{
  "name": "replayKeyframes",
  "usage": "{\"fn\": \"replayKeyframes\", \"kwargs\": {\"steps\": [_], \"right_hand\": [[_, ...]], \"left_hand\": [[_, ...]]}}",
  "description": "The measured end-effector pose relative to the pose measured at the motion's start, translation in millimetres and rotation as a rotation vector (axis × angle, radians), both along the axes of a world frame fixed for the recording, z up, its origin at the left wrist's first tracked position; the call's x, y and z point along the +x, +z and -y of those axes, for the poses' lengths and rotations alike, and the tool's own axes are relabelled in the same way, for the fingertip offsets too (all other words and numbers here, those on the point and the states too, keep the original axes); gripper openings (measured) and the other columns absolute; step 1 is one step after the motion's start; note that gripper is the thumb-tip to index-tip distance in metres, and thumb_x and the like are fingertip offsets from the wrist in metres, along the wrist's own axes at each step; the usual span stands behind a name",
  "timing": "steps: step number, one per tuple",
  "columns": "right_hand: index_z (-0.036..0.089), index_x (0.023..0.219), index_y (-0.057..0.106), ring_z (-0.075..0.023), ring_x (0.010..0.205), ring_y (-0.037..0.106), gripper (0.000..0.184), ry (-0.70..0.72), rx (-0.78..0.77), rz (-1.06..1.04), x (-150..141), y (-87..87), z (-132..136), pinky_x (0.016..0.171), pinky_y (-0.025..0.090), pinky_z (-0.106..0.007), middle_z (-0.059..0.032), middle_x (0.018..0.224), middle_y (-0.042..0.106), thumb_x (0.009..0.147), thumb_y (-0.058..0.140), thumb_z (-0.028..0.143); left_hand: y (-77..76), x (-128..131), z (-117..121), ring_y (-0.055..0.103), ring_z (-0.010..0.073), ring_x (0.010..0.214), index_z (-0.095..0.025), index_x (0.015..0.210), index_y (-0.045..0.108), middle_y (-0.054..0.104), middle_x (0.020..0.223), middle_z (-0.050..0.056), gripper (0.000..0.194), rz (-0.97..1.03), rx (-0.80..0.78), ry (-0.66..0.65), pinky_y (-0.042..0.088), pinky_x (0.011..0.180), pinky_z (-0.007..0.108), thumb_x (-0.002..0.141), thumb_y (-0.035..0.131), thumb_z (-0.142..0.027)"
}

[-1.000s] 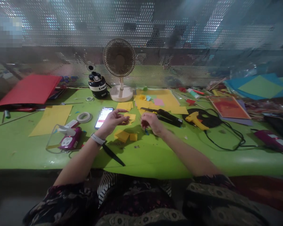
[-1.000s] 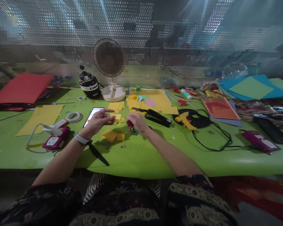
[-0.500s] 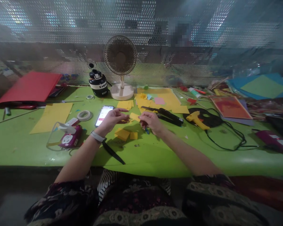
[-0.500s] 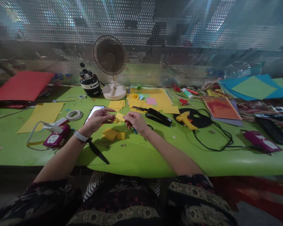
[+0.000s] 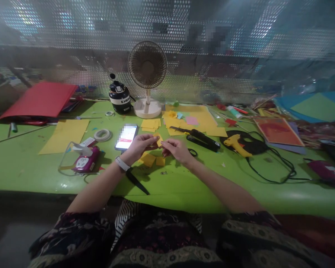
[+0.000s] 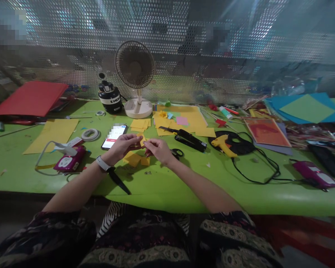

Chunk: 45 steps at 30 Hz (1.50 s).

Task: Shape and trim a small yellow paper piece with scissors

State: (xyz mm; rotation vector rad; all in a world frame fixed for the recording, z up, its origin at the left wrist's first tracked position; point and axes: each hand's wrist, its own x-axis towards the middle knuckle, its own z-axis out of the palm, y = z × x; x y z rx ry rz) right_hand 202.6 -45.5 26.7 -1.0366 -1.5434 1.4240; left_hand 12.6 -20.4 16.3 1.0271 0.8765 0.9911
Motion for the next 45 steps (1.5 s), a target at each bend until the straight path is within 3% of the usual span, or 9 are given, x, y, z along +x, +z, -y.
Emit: {"fn": "replayKeyframes", "kwargs": {"steps": [2, 4, 8, 12, 20, 24, 29, 37, 45], "right_hand": [[0.018, 0.073, 0.063, -0.0124, 0.057, 0.060, 0.029, -0.012, 0.129, 0.086, 4, -0.2, -2, 0.059, 0.054, -0.029, -0.0012, 0.064, 0.064, 0.087, 0.060, 0.044], [0.019, 0.081, 0.065, -0.0152, 0.065, 0.061, 0.020, -0.087, 0.385, 0.198, 8, 0.4, -5, 0.064, 0.055, -0.032, -0.0028, 0.072, 0.064, 0.087, 0.060, 0.038], [0.024, 0.102, 0.068, -0.0241, 0.106, 0.059, 0.020, -0.120, 0.873, 0.342, 16, 1.6, -11, 0.089, 0.053, -0.044, -0.0090, 0.111, 0.063, 0.083, 0.064, 0.027], [0.028, 0.108, 0.070, -0.0270, 0.129, 0.047, 0.028, 0.027, 1.005, 0.397, 20, 0.2, -13, 0.106, 0.042, -0.053, -0.0071, 0.139, 0.051, 0.082, 0.062, 0.019], [0.034, 0.097, 0.076, -0.0248, 0.130, 0.048, 0.019, 0.047, 0.958, 0.408, 21, -2.7, -17, 0.108, 0.040, -0.054, -0.0015, 0.135, 0.057, 0.087, 0.067, 0.021], [0.033, 0.096, 0.076, -0.0241, 0.129, 0.050, 0.017, 0.034, 0.956, 0.330, 18, -4.4, -17, 0.106, 0.043, -0.051, -0.0022, 0.132, 0.059, 0.090, 0.064, 0.023], [0.029, 0.093, 0.073, -0.0238, 0.114, 0.059, 0.011, -0.099, 0.807, 0.255, 12, -8.0, -12, 0.102, 0.046, -0.050, -0.0054, 0.117, 0.066, 0.092, 0.062, 0.034], [0.023, 0.085, 0.063, -0.0194, 0.094, 0.065, 0.031, -0.133, 0.483, 0.050, 6, -6.6, -8, 0.086, 0.056, -0.039, -0.0073, 0.106, 0.065, 0.084, 0.068, 0.053], [0.022, 0.085, 0.063, -0.0182, 0.090, 0.065, 0.035, -0.114, 0.453, 0.060, 7, -7.9, -10, 0.084, 0.057, -0.037, -0.0055, 0.099, 0.066, 0.083, 0.066, 0.057]], "left_hand": [[0.6, -2, -1, 0.062, 0.0075, 0.063, -0.012, 0.072, 0.067, 0.065, 0.067, 0.000, 0.029, 0.001, 0.005, -0.010, 0.058, 0.078, 0.029, 0.070, 0.083, -0.035], [1.5, -3, -2, 0.061, 0.0069, 0.062, -0.012, 0.071, 0.066, 0.064, 0.066, 0.000, 0.029, 0.012, -0.021, -0.034, 0.058, 0.080, 0.029, 0.070, 0.083, -0.034], [4.3, -3, -1, 0.062, 0.0077, 0.062, -0.012, 0.070, 0.064, 0.063, 0.064, -0.002, 0.030, 0.030, -0.107, -0.092, 0.059, 0.078, 0.030, 0.066, 0.086, -0.031], [6.9, -2, 0, 0.065, 0.0088, 0.063, -0.012, 0.072, 0.064, 0.065, 0.067, 0.000, 0.027, 0.042, -0.148, -0.100, 0.059, 0.075, 0.028, 0.069, 0.084, -0.029], [3.0, -3, 0, 0.068, 0.0099, 0.065, -0.010, 0.075, 0.068, 0.070, 0.072, 0.003, 0.032, 0.016, -0.090, -0.193, 0.058, 0.074, 0.026, 0.064, 0.087, -0.033], [-0.4, 3, 2, 0.070, 0.0124, 0.064, -0.011, 0.074, 0.070, 0.071, 0.068, 0.003, 0.034, -0.035, 0.051, -0.112, 0.059, 0.075, 0.029, 0.062, 0.088, -0.037], [-3.6, 7, 4, 0.073, 0.0156, 0.074, -0.012, 0.083, 0.073, 0.075, 0.080, 0.007, 0.030, -0.042, 0.163, -0.071, 0.059, 0.083, 0.035, 0.071, 0.082, -0.037], [0.9, 6, 8, 0.072, 0.0150, 0.071, -0.012, 0.086, 0.076, 0.076, 0.080, 0.008, 0.032, -0.034, 0.108, -0.066, 0.060, 0.081, 0.034, 0.070, 0.083, -0.039], [4.2, 7, 8, 0.071, 0.0146, 0.066, -0.011, 0.082, 0.075, 0.075, 0.075, 0.008, 0.032, -0.025, 0.036, -0.020, 0.061, 0.080, 0.036, 0.069, 0.083, -0.039]]}}
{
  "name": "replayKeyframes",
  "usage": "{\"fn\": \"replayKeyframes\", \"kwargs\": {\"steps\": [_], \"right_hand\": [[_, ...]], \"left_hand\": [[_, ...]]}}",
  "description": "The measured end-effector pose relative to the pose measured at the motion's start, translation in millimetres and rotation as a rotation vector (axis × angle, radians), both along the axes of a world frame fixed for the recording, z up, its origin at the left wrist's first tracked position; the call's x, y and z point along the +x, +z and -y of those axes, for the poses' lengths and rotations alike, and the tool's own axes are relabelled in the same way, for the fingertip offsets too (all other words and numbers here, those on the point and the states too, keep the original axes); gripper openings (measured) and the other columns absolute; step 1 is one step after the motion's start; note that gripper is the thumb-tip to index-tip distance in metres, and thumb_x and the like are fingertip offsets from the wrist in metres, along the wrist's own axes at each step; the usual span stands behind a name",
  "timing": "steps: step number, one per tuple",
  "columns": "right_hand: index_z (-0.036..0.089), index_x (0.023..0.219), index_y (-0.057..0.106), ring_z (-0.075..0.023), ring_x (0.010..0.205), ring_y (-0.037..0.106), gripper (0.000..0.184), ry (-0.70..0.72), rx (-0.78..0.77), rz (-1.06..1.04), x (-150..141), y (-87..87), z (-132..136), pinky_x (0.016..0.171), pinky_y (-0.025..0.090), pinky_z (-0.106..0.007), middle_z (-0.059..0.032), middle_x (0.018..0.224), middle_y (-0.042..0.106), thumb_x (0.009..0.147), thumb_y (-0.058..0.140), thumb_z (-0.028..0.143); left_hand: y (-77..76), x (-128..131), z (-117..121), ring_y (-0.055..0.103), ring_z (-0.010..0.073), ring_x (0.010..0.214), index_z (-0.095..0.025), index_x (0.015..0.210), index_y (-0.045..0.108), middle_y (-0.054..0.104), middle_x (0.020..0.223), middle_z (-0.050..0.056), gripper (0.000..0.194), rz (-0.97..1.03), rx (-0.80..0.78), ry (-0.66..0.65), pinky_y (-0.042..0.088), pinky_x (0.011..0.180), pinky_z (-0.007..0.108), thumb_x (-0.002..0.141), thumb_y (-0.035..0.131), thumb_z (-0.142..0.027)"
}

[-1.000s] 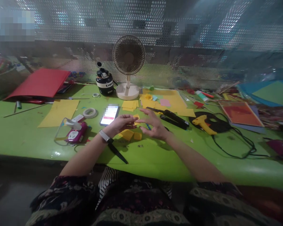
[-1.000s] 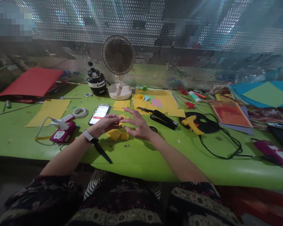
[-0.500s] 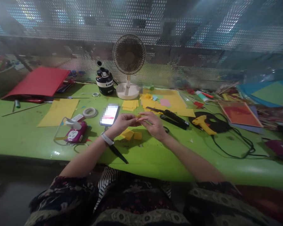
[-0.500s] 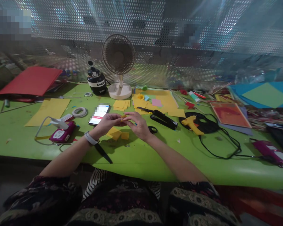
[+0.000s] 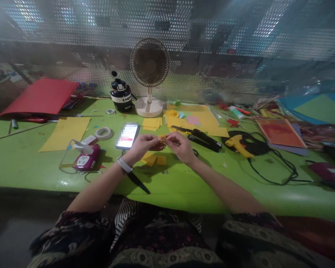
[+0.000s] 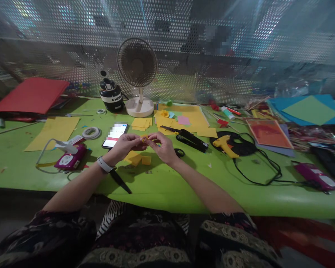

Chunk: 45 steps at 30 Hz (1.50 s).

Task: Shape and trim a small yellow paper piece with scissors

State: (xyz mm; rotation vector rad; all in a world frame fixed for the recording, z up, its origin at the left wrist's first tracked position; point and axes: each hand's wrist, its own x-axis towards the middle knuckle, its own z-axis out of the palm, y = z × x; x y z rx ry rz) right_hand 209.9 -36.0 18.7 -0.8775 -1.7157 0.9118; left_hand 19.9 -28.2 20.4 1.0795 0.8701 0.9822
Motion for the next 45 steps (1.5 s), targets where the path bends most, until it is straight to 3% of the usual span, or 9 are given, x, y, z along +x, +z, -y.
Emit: {"fn": "replayKeyframes", "kwargs": {"steps": [7, 23, 35, 41, 45], "right_hand": [[0.022, 0.085, 0.060, -0.0183, 0.077, 0.066, 0.042, -0.068, -0.094, -0.039, -2.0, 3.5, 2.1, 0.077, 0.056, -0.036, -0.0032, 0.083, 0.067, 0.077, 0.070, 0.061], [0.020, 0.083, 0.058, -0.0164, 0.071, 0.064, 0.037, -0.088, -0.045, 0.014, -0.7, 3.7, 1.7, 0.068, 0.055, -0.032, -0.0024, 0.077, 0.065, 0.084, 0.064, 0.057], [0.020, 0.080, 0.058, -0.0156, 0.070, 0.064, 0.033, -0.117, 0.021, 0.037, -2.8, 2.1, 3.7, 0.068, 0.054, -0.031, -0.0021, 0.077, 0.066, 0.084, 0.065, 0.053], [0.020, 0.083, 0.056, -0.0143, 0.070, 0.060, 0.038, -0.139, -0.032, 0.014, -3.4, 2.9, 3.0, 0.068, 0.052, -0.029, -0.0008, 0.076, 0.063, 0.082, 0.065, 0.056], [0.022, 0.085, 0.049, -0.0126, 0.066, 0.055, 0.040, -0.110, -0.154, -0.059, -1.9, 0.8, -1.2, 0.063, 0.048, -0.027, 0.0030, 0.073, 0.055, 0.085, 0.060, 0.060]], "left_hand": [[-3.5, 1.2, 1.8, 0.074, 0.0170, 0.079, -0.014, 0.101, 0.075, 0.077, 0.092, 0.011, 0.034, -0.003, 0.067, -0.085, 0.059, 0.087, 0.036, 0.074, 0.079, -0.035], [-2.1, -1.3, 4.8, 0.073, 0.0198, 0.089, -0.015, 0.104, 0.075, 0.076, 0.097, 0.012, 0.030, -0.019, 0.137, -0.176, 0.058, 0.090, 0.039, 0.080, 0.074, -0.033], [-8.3, 0.8, 2.9, 0.074, 0.0180, 0.083, -0.017, 0.100, 0.077, 0.077, 0.092, 0.010, 0.030, -0.085, 0.183, -0.117, 0.059, 0.088, 0.039, 0.080, 0.074, -0.040], [-5.2, 1.2, 4.3, 0.074, 0.0186, 0.081, -0.015, 0.096, 0.077, 0.077, 0.088, 0.010, 0.029, -0.050, 0.159, -0.101, 0.060, 0.087, 0.039, 0.079, 0.075, -0.038], [-5.7, 2.9, 4.6, 0.074, 0.0190, 0.080, -0.014, 0.093, 0.076, 0.077, 0.084, 0.010, 0.030, -0.006, 0.132, -0.096, 0.060, 0.086, 0.039, 0.076, 0.077, -0.039]]}}
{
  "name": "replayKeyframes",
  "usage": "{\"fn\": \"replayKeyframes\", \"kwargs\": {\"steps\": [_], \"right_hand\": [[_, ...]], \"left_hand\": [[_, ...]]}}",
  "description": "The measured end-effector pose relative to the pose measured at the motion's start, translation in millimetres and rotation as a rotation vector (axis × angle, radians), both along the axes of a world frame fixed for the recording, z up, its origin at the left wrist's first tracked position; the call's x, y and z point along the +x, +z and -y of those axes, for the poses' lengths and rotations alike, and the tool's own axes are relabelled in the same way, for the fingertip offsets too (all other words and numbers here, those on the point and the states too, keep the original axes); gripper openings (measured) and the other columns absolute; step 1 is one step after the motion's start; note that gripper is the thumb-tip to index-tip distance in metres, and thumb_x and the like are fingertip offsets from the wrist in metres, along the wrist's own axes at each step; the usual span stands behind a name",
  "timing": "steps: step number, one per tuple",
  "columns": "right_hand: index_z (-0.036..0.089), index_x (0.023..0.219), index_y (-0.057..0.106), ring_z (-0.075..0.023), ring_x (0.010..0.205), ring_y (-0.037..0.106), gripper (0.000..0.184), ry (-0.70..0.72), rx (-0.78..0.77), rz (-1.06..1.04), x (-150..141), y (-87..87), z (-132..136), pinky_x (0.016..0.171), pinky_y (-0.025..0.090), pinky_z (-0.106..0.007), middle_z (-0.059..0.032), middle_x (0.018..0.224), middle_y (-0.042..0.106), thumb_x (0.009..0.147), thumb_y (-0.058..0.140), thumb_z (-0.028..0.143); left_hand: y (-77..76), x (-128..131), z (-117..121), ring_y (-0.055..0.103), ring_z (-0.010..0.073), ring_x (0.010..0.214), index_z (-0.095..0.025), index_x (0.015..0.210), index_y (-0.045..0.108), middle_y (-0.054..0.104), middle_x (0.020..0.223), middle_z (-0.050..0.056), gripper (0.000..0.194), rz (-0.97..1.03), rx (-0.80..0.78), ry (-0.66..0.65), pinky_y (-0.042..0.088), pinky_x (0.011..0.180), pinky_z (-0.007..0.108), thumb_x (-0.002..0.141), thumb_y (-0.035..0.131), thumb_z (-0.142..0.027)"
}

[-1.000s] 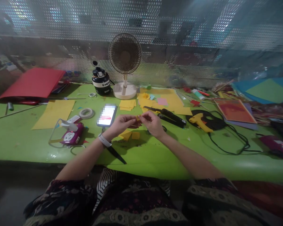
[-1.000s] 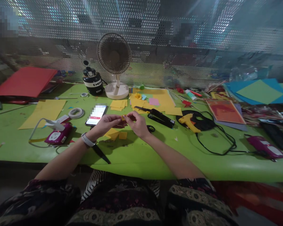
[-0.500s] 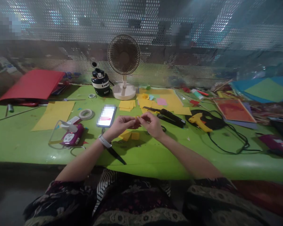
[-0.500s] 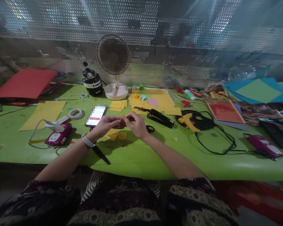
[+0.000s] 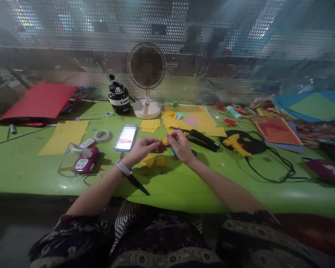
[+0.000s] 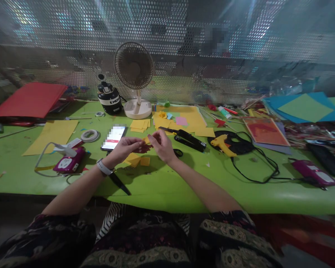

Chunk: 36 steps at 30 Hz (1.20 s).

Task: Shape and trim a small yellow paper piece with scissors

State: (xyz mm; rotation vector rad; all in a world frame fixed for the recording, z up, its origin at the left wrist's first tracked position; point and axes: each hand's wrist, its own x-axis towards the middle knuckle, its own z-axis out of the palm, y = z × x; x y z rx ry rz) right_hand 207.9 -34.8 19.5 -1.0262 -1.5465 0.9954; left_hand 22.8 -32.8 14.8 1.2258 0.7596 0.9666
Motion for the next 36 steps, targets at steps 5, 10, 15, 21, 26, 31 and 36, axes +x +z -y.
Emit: {"fn": "replayKeyframes", "kwargs": {"steps": [5, 10, 15, 21, 26, 31, 36], "right_hand": [[0.022, 0.076, 0.046, -0.0122, 0.060, 0.046, 0.040, 0.072, 0.068, 0.156, 2, -0.7, 0, 0.056, 0.040, -0.026, 0.0039, 0.066, 0.046, 0.089, 0.055, 0.059], [0.022, 0.077, 0.047, -0.0134, 0.062, 0.047, 0.035, 0.083, 0.183, 0.239, 0, -1.6, 3, 0.058, 0.040, -0.027, 0.0019, 0.069, 0.050, 0.093, 0.051, 0.052], [0.022, 0.078, 0.046, -0.0130, 0.060, 0.050, 0.038, 0.088, 0.138, 0.176, -2, 2.6, 7, 0.056, 0.041, -0.027, 0.0027, 0.066, 0.051, 0.092, 0.052, 0.057], [0.022, 0.077, 0.045, -0.0123, 0.056, 0.048, 0.041, 0.124, 0.171, 0.298, -1, 4.6, 8, 0.054, 0.037, -0.026, 0.0029, 0.063, 0.050, 0.095, 0.042, 0.059], [0.023, 0.078, 0.045, -0.0124, 0.053, 0.050, 0.044, 0.125, 0.135, 0.316, 2, 10.4, 4, 0.055, 0.039, -0.026, 0.0035, 0.060, 0.051, 0.094, 0.042, 0.064], [0.020, 0.073, 0.054, -0.0132, 0.057, 0.056, 0.032, 0.123, -0.014, 0.705, 44, 48.7, -8, 0.058, 0.039, -0.026, 0.0002, 0.064, 0.062, 0.090, 0.056, 0.047], [0.019, 0.058, 0.062, -0.0142, 0.050, 0.052, 0.019, 0.162, -0.199, 1.306, 75, 62.7, -15, 0.049, 0.031, -0.027, -0.0027, 0.057, 0.063, 0.072, 0.072, 0.027]], "left_hand": [[-0.6, -3, -1, 0.074, 0.0180, 0.080, -0.013, 0.093, 0.074, 0.076, 0.086, 0.010, 0.027, -0.036, -0.024, -0.064, 0.060, 0.085, 0.038, 0.078, 0.076, -0.036], [4.0, -7, -1, 0.074, 0.0177, 0.080, -0.012, 0.088, 0.070, 0.076, 0.086, 0.010, 0.027, -0.092, -0.070, -0.185, 0.061, 0.082, 0.037, 0.080, 0.074, -0.037], [9.3, -6, 1, 0.073, 0.0152, 0.074, -0.012, 0.087, 0.068, 0.075, 0.081, 0.009, 0.035, -0.133, -0.002, -0.186, 0.061, 0.077, 0.032, 0.081, 0.072, -0.046], [12.6, -4, 3, 0.072, 0.0141, 0.071, -0.013, 0.085, 0.067, 0.074, 0.078, 0.006, 0.039, -0.129, 0.030, -0.142, 0.061, 0.076, 0.030, 0.078, 0.073, -0.050], [15.9, -6, 3, 0.073, 0.0181, 0.075, -0.013, 0.084, 0.068, 0.075, 0.082, 0.009, 0.035, -0.138, 0.040, -0.046, 0.061, 0.072, 0.031, 0.076, 0.076, -0.046], [21.9, -17, -10, 0.073, 0.0169, 0.079, -0.014, 0.088, 0.068, 0.076, 0.091, 0.009, 0.035, 0.055, 0.069, 0.350, 0.057, 0.066, 0.024, 0.074, 0.078, -0.045], [21.3, -24, -23, 0.073, 0.0147, 0.079, -0.016, 0.084, 0.064, 0.076, 0.086, 0.005, 0.031, 0.212, 0.030, 0.560, 0.055, 0.068, 0.022, 0.072, 0.079, -0.041]]}}
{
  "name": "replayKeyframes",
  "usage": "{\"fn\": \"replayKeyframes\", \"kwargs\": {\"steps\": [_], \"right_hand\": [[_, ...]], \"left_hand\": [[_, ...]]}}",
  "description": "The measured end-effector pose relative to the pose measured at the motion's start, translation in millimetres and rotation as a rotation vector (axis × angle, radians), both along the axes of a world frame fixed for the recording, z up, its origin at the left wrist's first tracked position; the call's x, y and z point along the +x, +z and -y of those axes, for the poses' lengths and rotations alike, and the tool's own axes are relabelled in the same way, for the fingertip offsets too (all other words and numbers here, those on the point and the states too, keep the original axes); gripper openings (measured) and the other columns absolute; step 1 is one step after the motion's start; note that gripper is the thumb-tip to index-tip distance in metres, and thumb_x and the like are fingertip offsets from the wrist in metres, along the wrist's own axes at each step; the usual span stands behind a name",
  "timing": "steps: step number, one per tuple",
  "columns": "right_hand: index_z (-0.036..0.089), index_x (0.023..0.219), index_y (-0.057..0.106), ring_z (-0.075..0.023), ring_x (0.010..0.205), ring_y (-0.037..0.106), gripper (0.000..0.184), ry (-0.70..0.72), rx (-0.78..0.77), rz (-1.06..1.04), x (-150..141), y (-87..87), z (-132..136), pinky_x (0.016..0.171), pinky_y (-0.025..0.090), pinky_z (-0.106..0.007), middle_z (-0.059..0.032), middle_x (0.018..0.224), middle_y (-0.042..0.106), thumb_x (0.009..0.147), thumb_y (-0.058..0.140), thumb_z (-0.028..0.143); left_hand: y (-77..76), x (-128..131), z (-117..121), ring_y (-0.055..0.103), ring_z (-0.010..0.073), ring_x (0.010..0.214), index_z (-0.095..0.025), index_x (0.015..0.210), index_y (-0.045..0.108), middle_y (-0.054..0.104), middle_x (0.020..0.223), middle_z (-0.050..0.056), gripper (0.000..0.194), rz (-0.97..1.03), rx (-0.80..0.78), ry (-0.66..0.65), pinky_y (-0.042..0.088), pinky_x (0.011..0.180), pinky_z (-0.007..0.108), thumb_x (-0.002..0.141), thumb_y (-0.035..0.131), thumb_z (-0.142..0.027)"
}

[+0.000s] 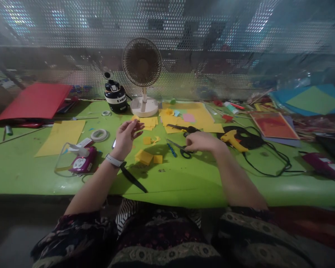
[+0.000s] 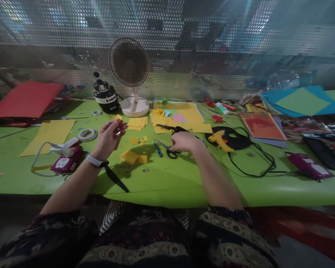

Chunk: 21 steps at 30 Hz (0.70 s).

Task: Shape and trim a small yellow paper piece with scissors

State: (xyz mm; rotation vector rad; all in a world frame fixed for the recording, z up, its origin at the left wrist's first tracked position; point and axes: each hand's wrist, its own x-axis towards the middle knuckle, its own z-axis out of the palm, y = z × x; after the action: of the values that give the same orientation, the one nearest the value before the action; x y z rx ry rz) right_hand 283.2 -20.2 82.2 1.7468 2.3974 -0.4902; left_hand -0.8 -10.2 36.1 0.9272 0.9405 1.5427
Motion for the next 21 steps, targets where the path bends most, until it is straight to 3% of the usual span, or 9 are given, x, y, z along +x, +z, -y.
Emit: {"fn": "replayKeyframes", "kwargs": {"steps": [4, 8, 14, 21], "right_hand": [[0.018, 0.055, 0.061, -0.0162, 0.049, 0.056, 0.018, 0.030, -0.094, 0.134, -10, -12.8, -1, 0.047, 0.034, -0.028, -0.0047, 0.053, 0.063, 0.070, 0.069, 0.024], [0.017, 0.067, 0.066, -0.0198, 0.058, 0.061, 0.005, 0.002, -0.021, 0.189, -21, -18.5, -1, 0.050, 0.039, -0.028, -0.0071, 0.060, 0.066, 0.067, 0.070, 0.021], [0.015, 0.067, 0.068, -0.0243, 0.065, 0.066, 0.009, -0.014, -0.041, 0.220, -20, -19.7, -1, 0.055, 0.046, -0.032, -0.0113, 0.067, 0.069, 0.068, 0.067, 0.024], [0.013, 0.072, 0.071, -0.0268, 0.071, 0.068, 0.012, -0.013, 0.008, 0.227, -17, -24.3, 6, 0.055, 0.046, -0.031, -0.0151, 0.073, 0.071, 0.069, 0.068, 0.025]], "left_hand": [[-2.2, 3, 2, 0.072, 0.0150, 0.080, -0.017, 0.084, 0.062, 0.075, 0.087, 0.005, 0.031, -0.015, -0.018, -0.021, 0.055, 0.066, 0.022, 0.072, 0.078, -0.041], [-3.9, 9, 7, 0.072, 0.0146, 0.077, -0.015, 0.084, 0.063, 0.074, 0.086, 0.006, 0.034, -0.069, -0.017, -0.070, 0.055, 0.065, 0.022, 0.072, 0.078, -0.043], [-11.0, 13, 10, 0.072, 0.0168, 0.080, -0.015, 0.087, 0.065, 0.074, 0.090, 0.008, 0.039, -0.183, -0.004, -0.174, 0.057, 0.070, 0.028, 0.073, 0.077, -0.049], [-17.6, 17, 11, 0.072, 0.0179, 0.078, -0.013, 0.087, 0.069, 0.075, 0.090, 0.010, 0.041, -0.237, -0.025, -0.256, 0.057, 0.068, 0.027, 0.069, 0.080, -0.047]]}}
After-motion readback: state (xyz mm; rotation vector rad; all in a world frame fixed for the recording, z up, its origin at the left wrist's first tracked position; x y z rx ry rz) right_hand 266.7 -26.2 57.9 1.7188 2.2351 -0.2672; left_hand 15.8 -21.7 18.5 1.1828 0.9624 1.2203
